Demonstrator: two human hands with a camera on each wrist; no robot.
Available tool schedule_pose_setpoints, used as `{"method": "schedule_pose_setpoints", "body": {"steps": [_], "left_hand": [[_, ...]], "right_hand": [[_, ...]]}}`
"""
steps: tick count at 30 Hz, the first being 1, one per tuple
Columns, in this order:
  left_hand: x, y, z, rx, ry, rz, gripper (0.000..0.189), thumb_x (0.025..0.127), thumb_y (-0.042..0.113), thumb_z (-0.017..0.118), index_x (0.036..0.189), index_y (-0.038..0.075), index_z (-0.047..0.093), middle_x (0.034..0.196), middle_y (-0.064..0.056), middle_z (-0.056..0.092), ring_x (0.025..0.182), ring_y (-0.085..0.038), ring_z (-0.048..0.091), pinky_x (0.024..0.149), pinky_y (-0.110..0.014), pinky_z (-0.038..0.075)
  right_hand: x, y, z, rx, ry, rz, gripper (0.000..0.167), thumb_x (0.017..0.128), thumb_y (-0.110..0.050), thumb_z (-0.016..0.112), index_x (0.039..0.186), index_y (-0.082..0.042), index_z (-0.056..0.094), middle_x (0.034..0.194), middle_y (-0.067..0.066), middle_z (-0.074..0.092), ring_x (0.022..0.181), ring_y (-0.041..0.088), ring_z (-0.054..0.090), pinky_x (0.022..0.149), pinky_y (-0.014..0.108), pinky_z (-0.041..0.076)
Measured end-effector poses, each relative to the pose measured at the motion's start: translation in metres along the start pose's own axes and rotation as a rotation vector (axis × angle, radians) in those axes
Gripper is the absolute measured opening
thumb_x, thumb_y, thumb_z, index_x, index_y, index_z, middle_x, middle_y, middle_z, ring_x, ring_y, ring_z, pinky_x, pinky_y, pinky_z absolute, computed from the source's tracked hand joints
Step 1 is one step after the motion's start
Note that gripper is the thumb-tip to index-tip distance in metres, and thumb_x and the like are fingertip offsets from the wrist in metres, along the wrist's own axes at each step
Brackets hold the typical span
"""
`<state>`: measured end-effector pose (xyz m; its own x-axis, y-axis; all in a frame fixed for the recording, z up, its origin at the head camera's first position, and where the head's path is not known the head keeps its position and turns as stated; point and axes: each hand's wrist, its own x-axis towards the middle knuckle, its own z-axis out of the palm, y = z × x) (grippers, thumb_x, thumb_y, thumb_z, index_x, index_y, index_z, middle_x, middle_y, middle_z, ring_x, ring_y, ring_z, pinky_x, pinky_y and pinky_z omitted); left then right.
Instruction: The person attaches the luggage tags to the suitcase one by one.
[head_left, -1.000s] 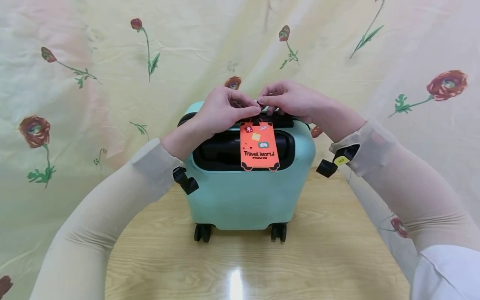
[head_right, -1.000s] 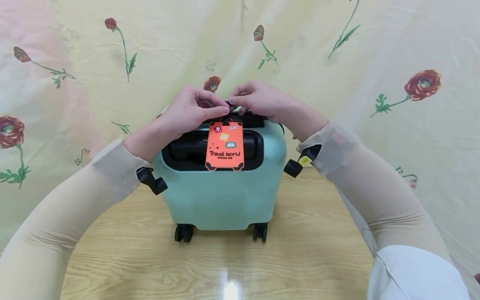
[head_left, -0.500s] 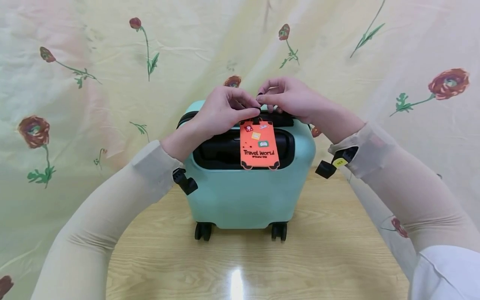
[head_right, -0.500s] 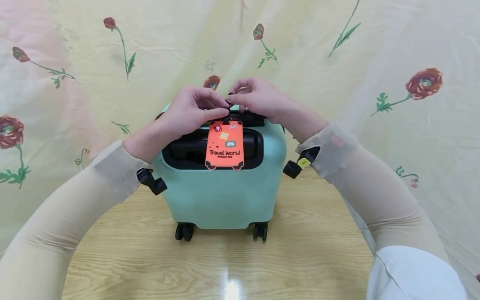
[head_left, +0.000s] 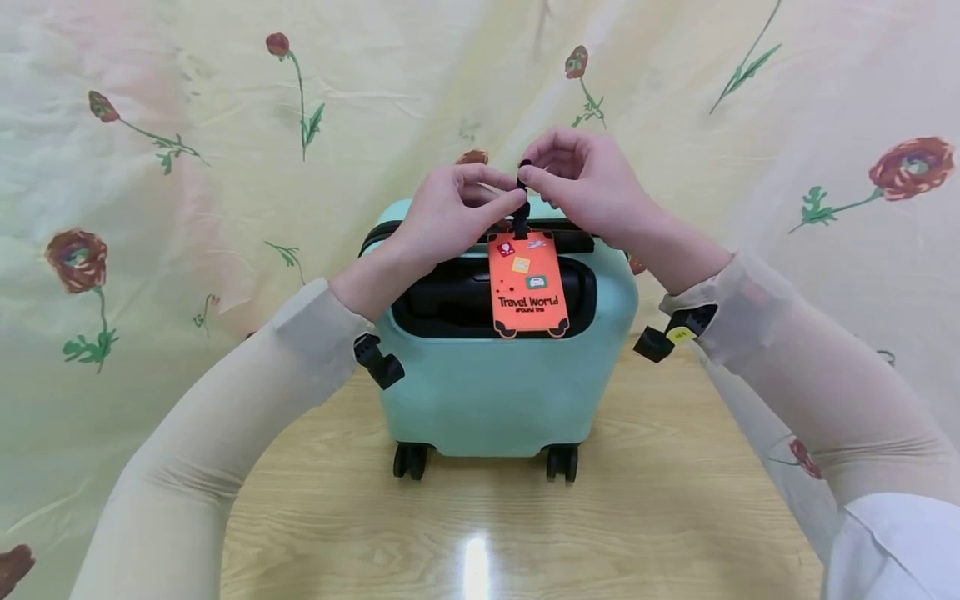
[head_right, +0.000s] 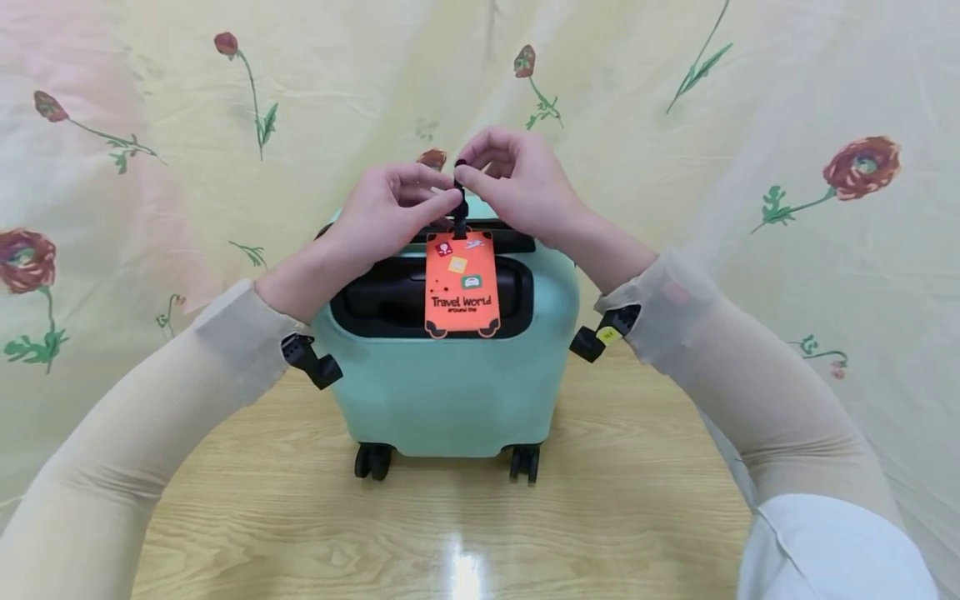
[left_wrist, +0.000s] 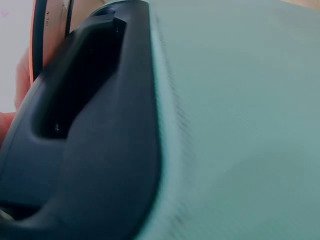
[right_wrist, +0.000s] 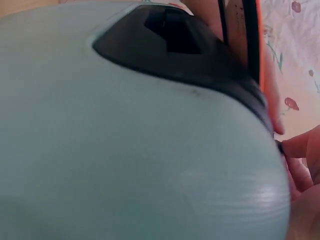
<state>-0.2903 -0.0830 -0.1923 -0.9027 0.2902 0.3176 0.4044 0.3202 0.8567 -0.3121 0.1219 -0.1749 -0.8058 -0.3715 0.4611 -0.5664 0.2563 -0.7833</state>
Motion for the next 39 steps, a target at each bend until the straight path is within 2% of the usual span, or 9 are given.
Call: {"method": "schedule_pose_setpoints", "body": {"steps": [5,8,11,14,17,21,29,35,39], "left_hand": [[0.005,0.002,-0.001,0.042,-0.025,-0.057,0.026,0.100,0.032,0.076,0.117,0.013,0.083,0.108,-0.004,0.081,0.126,-0.010,0.063,0.093,-0.028,0.054],[0.007,0.003,-0.002,0.073,-0.039,-0.078,0.026,0.100,0.034,0.076,0.117,0.015,0.084,0.114,-0.002,0.081,0.147,-0.005,0.045,0.105,-0.028,0.051],[0.007,0.004,-0.004,0.105,-0.050,-0.080,0.026,0.100,0.034,0.075,0.116,0.015,0.084,0.116,0.000,0.080,0.158,-0.004,0.031,0.117,-0.030,0.046],[0.008,0.004,-0.005,0.119,-0.063,-0.059,0.025,0.100,0.034,0.076,0.114,0.015,0.085,0.113,-0.001,0.081,0.154,-0.006,0.037,0.115,-0.029,0.047],[0.007,0.003,-0.004,0.116,-0.079,-0.025,0.024,0.101,0.031,0.075,0.113,0.013,0.084,0.105,-0.004,0.081,0.128,-0.012,0.060,0.098,-0.029,0.053],[0.005,0.001,-0.004,0.134,-0.081,0.017,0.023,0.102,0.031,0.073,0.113,0.013,0.083,0.099,-0.003,0.079,0.095,-0.018,0.065,0.083,-0.028,0.052],[0.006,-0.001,-0.002,0.181,-0.072,0.029,0.023,0.102,0.033,0.074,0.111,0.015,0.084,0.096,-0.003,0.079,0.092,-0.017,0.063,0.080,-0.028,0.049],[0.013,0.000,0.002,0.289,-0.074,0.103,0.022,0.101,0.031,0.075,0.109,0.014,0.085,0.096,-0.004,0.081,0.090,-0.015,0.064,0.079,-0.026,0.050],[0.017,0.001,0.003,0.367,-0.089,0.154,0.022,0.103,0.030,0.071,0.109,0.014,0.084,0.095,-0.004,0.080,0.087,-0.015,0.067,0.081,-0.026,0.052]], "right_hand": [[-0.002,-0.005,-0.002,-0.105,0.029,-0.061,0.007,0.101,-0.012,0.071,0.105,-0.006,0.074,0.089,-0.009,0.072,0.084,0.014,0.067,0.075,0.022,0.050],[-0.005,-0.008,-0.003,-0.178,0.062,-0.105,0.008,0.101,-0.012,0.072,0.105,-0.005,0.075,0.088,-0.011,0.071,0.082,0.017,0.067,0.073,0.020,0.050],[-0.007,-0.010,-0.002,-0.218,0.098,-0.135,0.010,0.101,-0.012,0.073,0.106,-0.004,0.075,0.087,-0.012,0.070,0.076,0.015,0.064,0.069,0.019,0.048],[-0.009,-0.012,0.000,-0.245,0.136,-0.152,0.011,0.101,-0.011,0.072,0.107,-0.002,0.076,0.087,-0.014,0.069,0.072,0.012,0.061,0.068,0.019,0.047],[-0.010,-0.012,0.002,-0.264,0.160,-0.168,0.012,0.100,-0.011,0.072,0.107,-0.002,0.076,0.086,-0.015,0.069,0.070,0.010,0.060,0.068,0.019,0.047],[-0.009,-0.011,-0.001,-0.225,0.128,-0.156,0.010,0.100,-0.012,0.072,0.106,-0.003,0.075,0.087,-0.013,0.071,0.071,0.012,0.063,0.064,0.020,0.046],[-0.008,-0.007,-0.008,-0.153,0.030,-0.038,0.009,0.102,-0.014,0.071,0.105,-0.005,0.074,0.088,-0.010,0.073,0.076,0.010,0.067,0.075,0.019,0.053],[-0.009,-0.007,-0.012,-0.207,0.104,-0.073,0.010,0.102,-0.014,0.072,0.106,-0.006,0.075,0.087,-0.013,0.072,0.077,0.012,0.066,0.069,0.020,0.048],[-0.009,-0.007,-0.018,-0.234,0.108,-0.080,0.011,0.102,-0.016,0.072,0.107,-0.007,0.075,0.088,-0.013,0.072,0.079,0.011,0.066,0.071,0.019,0.048]]}}
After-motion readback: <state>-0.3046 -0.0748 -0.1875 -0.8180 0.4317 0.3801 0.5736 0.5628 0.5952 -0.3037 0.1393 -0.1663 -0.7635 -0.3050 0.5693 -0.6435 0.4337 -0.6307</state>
